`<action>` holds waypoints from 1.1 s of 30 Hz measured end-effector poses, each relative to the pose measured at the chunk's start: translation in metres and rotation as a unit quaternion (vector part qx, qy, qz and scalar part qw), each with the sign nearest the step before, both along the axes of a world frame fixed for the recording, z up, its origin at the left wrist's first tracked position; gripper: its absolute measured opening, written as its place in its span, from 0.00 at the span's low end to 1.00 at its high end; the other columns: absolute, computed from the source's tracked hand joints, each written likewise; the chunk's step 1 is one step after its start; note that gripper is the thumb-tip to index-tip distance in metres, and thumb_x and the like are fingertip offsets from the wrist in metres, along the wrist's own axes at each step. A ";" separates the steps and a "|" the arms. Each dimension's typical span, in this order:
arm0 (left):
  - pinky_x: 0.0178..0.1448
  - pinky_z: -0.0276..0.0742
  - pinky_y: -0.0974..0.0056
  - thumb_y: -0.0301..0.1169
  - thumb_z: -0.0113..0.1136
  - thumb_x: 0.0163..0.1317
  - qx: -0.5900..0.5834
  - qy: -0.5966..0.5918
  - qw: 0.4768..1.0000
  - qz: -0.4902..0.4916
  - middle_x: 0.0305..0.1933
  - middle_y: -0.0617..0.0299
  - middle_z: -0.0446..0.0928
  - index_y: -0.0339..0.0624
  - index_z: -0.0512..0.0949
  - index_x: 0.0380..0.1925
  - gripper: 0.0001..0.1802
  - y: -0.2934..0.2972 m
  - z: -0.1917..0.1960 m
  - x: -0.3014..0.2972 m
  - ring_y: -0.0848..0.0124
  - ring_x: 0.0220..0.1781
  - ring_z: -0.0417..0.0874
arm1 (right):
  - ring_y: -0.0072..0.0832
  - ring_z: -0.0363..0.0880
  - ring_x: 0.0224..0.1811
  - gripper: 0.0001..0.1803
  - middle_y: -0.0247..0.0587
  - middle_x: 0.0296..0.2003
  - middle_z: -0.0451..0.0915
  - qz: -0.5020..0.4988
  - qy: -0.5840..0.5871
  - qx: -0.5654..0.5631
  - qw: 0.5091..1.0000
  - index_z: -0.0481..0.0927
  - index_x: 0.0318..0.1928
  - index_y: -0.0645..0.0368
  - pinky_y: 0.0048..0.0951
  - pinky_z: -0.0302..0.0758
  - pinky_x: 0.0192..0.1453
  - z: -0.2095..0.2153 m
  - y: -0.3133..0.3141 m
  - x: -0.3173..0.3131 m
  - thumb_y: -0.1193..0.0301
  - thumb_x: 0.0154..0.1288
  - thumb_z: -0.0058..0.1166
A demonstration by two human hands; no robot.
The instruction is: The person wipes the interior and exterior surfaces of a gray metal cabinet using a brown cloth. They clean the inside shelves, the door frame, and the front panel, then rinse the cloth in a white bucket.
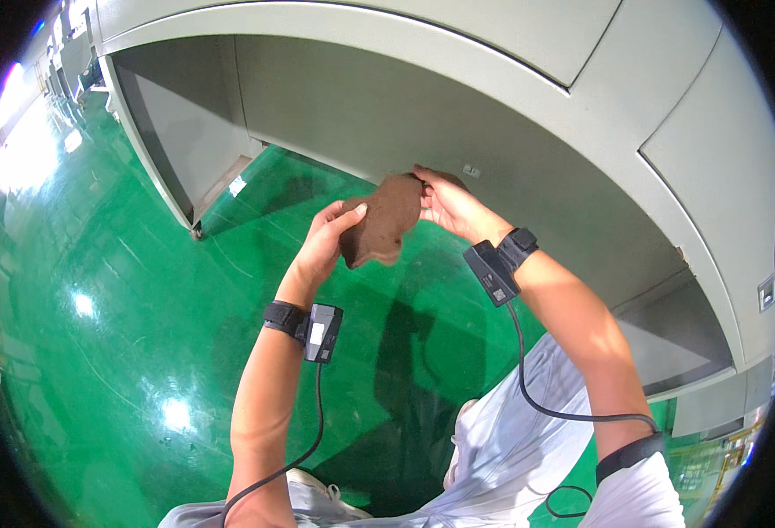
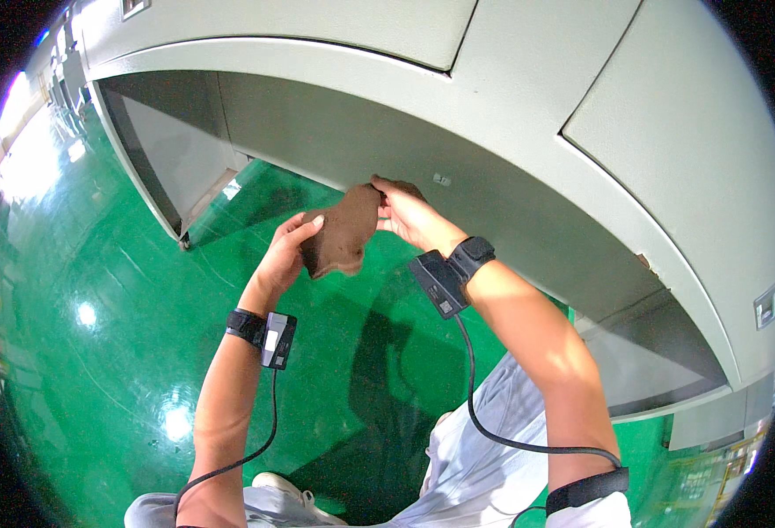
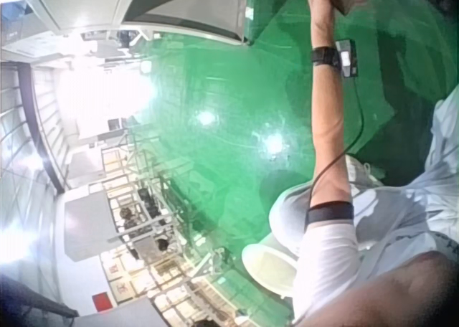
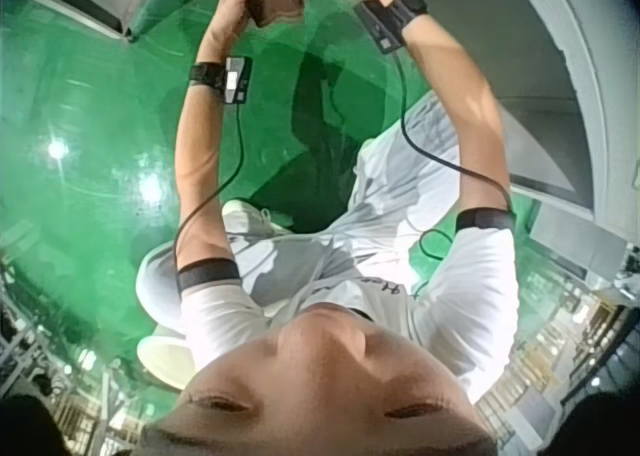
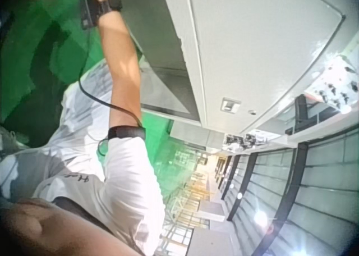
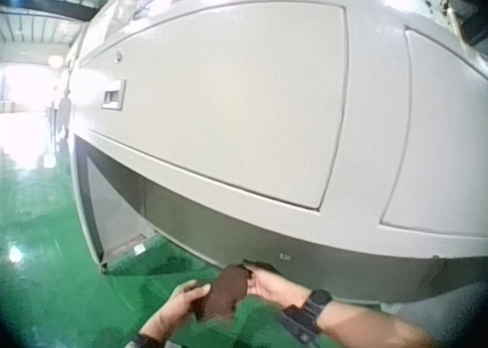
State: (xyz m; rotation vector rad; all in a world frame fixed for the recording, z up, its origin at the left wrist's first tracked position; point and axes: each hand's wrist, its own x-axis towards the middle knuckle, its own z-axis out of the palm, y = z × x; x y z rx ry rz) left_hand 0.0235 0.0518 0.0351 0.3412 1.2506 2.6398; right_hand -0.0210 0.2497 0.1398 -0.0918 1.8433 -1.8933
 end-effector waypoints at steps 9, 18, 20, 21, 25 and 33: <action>0.47 0.74 0.70 0.31 0.58 0.64 -0.055 0.059 0.988 0.131 0.43 0.59 0.78 0.39 0.71 0.51 0.17 0.016 0.009 -0.001 0.73 0.45 0.78 | 0.44 0.56 0.69 0.45 0.54 0.65 0.58 0.086 0.389 0.378 0.836 0.61 0.65 0.56 0.44 0.58 0.70 -0.002 -0.003 0.020 0.52 0.50 0.68; 0.45 0.72 0.72 0.32 0.57 0.64 -0.212 0.094 0.969 0.082 0.39 0.65 0.79 0.35 0.78 0.45 0.13 0.053 0.024 -0.026 0.78 0.41 0.77 | 0.23 0.75 0.35 0.28 0.39 0.32 0.79 0.114 0.230 0.207 0.944 0.76 0.44 0.63 0.28 0.75 0.38 -0.050 0.038 -0.031 0.59 0.46 0.72; 0.44 0.72 0.72 0.33 0.56 0.65 -0.241 0.141 0.952 0.129 0.39 0.66 0.79 0.36 0.79 0.42 0.12 0.078 0.030 -0.057 0.80 0.42 0.76 | 0.24 0.76 0.35 0.25 0.40 0.35 0.81 0.121 0.248 0.230 0.933 0.78 0.42 0.63 0.30 0.75 0.43 -0.053 0.074 -0.079 0.58 0.50 0.68; 0.41 0.73 0.72 0.34 0.55 0.66 -0.295 0.186 0.914 0.209 0.41 0.64 0.80 0.37 0.78 0.44 0.13 0.078 0.013 -0.070 0.78 0.39 0.79 | 0.26 0.77 0.36 0.24 0.41 0.35 0.82 0.089 0.315 0.242 0.913 0.79 0.42 0.64 0.32 0.76 0.44 -0.045 0.078 -0.079 0.58 0.51 0.65; 0.29 0.73 0.74 0.35 0.52 0.66 -0.214 0.085 0.959 0.167 0.37 0.61 0.80 0.38 0.78 0.44 0.13 0.096 -0.009 -0.065 0.74 0.27 0.82 | 0.29 0.79 0.38 0.22 0.45 0.35 0.82 -0.037 0.452 0.301 0.839 0.80 0.41 0.66 0.34 0.77 0.43 -0.011 0.227 -0.096 0.57 0.58 0.60; 0.29 0.73 0.71 0.35 0.48 0.66 -0.306 0.041 0.938 0.156 0.34 0.62 0.79 0.38 0.78 0.40 0.13 0.061 -0.136 -0.157 0.74 0.26 0.79 | 0.39 0.73 0.55 0.31 0.51 0.54 0.74 -0.366 0.402 0.586 0.601 0.69 0.58 0.68 0.35 0.68 0.58 0.011 0.436 -0.025 0.57 0.63 0.56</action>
